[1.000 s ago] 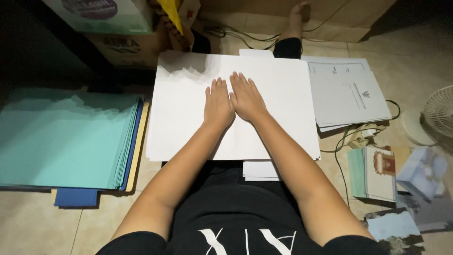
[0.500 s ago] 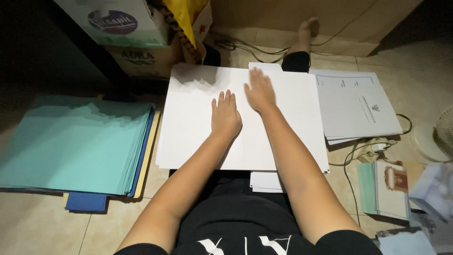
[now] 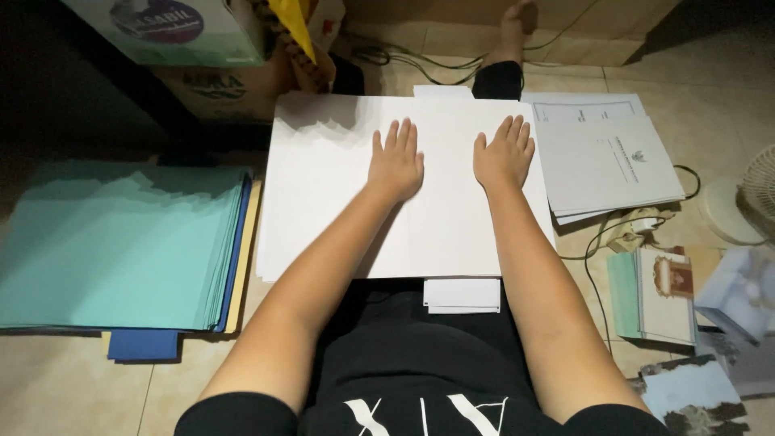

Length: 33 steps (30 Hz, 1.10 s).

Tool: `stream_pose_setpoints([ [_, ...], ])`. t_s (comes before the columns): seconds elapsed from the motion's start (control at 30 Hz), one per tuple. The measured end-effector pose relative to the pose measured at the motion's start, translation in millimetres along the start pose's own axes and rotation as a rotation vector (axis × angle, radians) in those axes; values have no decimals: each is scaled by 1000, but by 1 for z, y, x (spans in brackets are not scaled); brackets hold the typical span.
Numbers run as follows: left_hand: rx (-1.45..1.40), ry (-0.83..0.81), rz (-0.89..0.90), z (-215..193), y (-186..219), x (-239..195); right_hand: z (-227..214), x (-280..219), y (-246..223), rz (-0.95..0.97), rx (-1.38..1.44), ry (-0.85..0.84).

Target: Folding white cardstock folders and inserting printed documents into them.

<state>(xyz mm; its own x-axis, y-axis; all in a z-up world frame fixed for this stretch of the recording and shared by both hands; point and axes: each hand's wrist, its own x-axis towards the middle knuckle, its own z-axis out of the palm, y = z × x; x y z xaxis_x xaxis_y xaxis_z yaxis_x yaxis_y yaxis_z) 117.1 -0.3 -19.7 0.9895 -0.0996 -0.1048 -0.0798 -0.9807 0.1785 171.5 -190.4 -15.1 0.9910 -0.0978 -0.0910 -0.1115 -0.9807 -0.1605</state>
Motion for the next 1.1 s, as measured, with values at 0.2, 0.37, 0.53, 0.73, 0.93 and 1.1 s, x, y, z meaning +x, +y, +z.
stream_pose_setpoints([
  [0.2, -28, 45, -74, 6, -22, 72, -2, 1, 0, -1, 9, -13],
  [0.37, 8, 26, -55, -12, -3, 24, -8, -2, -3, -10, 29, -15],
  [0.53, -54, 6, 9, -18, 4, -44, -2, -8, -3, -18, 22, 8],
  [0.73, -218, 174, -22, -4, -9, -44, 0, -69, -28, -439, 67, 53],
  [0.93, -460, 406, -70, 33, -18, -26, -8, -110, -67, -729, -38, -152],
  [1.1, -531, 538, -68, 40, -21, -26, 11, -56, -96, -675, 5, -110],
])
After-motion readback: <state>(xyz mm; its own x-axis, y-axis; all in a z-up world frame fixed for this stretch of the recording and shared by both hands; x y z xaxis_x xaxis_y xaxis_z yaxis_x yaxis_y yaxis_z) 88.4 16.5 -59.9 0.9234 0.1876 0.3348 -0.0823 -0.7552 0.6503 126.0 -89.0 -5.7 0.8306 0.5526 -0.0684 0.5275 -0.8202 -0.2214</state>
